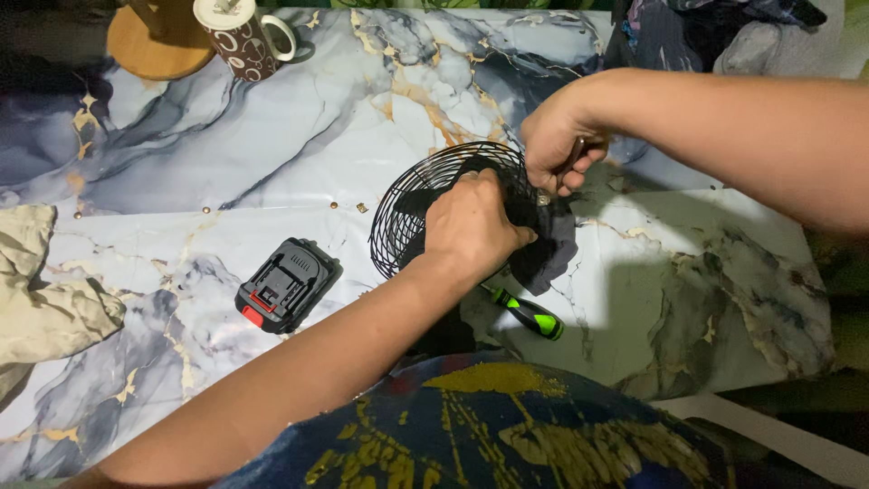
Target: The person assembles a small black table fan by attaching the front wire cage to the fan head. They use a small screwdriver to tighten screws at multiple points around the cage rim, then rotate the fan to access and secure additional screws.
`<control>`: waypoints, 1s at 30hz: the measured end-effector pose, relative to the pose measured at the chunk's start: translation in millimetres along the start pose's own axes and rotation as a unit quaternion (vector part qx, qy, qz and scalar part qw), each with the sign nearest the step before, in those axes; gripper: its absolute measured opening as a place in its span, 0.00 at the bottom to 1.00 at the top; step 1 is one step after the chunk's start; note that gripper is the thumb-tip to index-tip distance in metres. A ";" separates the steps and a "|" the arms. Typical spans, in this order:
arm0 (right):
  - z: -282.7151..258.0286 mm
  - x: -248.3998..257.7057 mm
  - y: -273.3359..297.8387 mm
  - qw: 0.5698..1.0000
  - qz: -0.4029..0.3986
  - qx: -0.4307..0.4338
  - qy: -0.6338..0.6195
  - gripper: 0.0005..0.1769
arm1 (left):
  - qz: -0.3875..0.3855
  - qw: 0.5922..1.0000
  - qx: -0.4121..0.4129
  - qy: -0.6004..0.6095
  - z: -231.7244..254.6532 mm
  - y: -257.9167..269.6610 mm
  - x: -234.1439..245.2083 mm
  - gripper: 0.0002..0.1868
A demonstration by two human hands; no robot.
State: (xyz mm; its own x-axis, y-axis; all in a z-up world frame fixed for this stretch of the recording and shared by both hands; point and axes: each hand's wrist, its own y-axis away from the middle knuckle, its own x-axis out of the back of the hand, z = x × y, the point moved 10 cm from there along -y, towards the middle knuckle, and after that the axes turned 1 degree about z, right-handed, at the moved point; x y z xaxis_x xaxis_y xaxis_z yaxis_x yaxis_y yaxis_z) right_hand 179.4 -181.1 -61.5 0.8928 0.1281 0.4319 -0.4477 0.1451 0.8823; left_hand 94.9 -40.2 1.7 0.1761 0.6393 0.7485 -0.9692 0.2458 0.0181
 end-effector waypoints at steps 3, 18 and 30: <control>-2.5 -0.7 -5.4 1.000 0.000 0.004 0.016 0.04 | -0.006 1.000 0.001 -0.003 -1.3 -0.6 -2.0 0.34; 7.0 3.8 1.7 0.991 0.006 0.062 -0.116 0.08 | -0.008 1.000 0.009 0.009 -6.5 -0.4 2.8 0.34; 21.6 -6.7 16.1 0.943 0.063 0.161 -0.285 0.10 | 0.016 1.000 0.020 0.017 -14.2 -0.1 7.4 0.32</control>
State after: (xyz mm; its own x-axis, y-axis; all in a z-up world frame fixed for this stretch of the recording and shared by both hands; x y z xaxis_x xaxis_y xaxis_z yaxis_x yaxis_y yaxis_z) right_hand 167.3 -200.8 -46.2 0.7572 -0.4368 0.4856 -0.5948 -0.1541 0.7890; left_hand 98.7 -25.2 -2.1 0.1505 0.6708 0.7262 -0.9803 0.1961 0.0220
